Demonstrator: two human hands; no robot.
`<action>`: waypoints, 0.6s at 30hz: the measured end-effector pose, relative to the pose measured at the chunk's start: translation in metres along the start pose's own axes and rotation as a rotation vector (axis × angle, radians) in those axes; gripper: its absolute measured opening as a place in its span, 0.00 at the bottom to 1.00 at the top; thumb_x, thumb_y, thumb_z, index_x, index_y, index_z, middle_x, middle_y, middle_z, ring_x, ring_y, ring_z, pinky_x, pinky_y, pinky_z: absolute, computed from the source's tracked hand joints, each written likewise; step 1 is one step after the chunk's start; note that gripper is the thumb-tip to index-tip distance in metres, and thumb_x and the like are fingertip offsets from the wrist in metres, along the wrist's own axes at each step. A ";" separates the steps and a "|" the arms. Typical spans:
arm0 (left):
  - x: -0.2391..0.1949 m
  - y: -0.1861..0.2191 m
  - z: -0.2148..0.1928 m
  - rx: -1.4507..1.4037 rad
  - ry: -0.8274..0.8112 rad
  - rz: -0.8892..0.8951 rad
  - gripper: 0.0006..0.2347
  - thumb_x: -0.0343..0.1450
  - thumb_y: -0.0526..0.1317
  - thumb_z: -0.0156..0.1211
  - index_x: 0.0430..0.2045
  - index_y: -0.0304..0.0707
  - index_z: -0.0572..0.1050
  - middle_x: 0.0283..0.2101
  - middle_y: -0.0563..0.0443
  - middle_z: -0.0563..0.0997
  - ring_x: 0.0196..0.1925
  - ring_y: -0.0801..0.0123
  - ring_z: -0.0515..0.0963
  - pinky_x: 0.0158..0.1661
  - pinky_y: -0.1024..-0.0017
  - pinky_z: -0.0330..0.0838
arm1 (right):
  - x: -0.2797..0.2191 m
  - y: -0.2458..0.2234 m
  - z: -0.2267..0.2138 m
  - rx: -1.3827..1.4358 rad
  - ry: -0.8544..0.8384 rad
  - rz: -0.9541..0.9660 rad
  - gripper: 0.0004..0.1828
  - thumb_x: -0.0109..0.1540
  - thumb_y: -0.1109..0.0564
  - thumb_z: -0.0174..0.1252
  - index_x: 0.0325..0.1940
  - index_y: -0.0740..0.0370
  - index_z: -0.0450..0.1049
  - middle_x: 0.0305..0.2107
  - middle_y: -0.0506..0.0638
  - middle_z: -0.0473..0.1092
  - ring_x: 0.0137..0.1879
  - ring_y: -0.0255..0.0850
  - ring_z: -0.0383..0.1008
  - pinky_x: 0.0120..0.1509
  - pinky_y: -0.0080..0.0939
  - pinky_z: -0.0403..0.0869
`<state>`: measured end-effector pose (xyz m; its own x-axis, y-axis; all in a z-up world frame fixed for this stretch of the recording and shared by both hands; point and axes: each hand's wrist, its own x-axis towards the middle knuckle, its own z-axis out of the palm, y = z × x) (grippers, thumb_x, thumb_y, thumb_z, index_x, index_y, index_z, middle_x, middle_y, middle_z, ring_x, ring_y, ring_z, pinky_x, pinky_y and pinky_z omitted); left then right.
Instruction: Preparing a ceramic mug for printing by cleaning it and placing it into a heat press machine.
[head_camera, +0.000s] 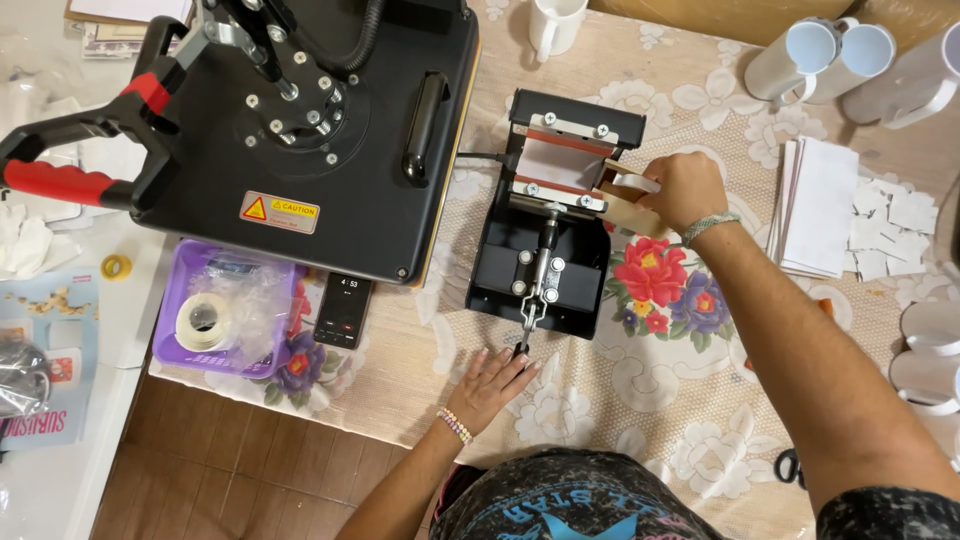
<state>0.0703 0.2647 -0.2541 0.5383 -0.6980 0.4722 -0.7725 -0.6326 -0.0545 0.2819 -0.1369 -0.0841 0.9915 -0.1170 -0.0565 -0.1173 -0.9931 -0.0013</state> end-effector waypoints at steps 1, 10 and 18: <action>0.000 0.001 -0.001 -0.001 0.000 -0.004 0.20 0.77 0.39 0.42 0.64 0.70 0.63 0.76 0.64 0.53 0.77 0.70 0.51 0.73 0.58 0.41 | 0.000 0.000 -0.001 -0.010 0.001 -0.003 0.17 0.48 0.45 0.73 0.41 0.42 0.84 0.30 0.42 0.79 0.44 0.49 0.80 0.53 0.47 0.78; 0.001 -0.002 -0.001 -0.048 -0.004 0.006 0.20 0.77 0.39 0.41 0.63 0.68 0.64 0.75 0.63 0.56 0.77 0.68 0.52 0.73 0.57 0.43 | -0.008 0.001 -0.017 0.001 -0.018 0.004 0.17 0.48 0.46 0.74 0.41 0.43 0.84 0.31 0.44 0.79 0.44 0.50 0.80 0.54 0.47 0.78; 0.037 -0.020 -0.094 -0.416 -0.225 -0.075 0.27 0.68 0.41 0.49 0.66 0.54 0.59 0.76 0.49 0.48 0.78 0.57 0.44 0.72 0.51 0.36 | -0.080 0.001 -0.084 0.271 0.057 0.127 0.14 0.53 0.52 0.73 0.42 0.53 0.83 0.30 0.47 0.78 0.39 0.45 0.75 0.47 0.44 0.73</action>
<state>0.0739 0.2830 -0.1533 0.6219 -0.7398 0.2568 -0.7732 -0.5282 0.3509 0.2067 -0.1288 0.0044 0.9687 -0.2476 -0.0168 -0.2431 -0.9332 -0.2648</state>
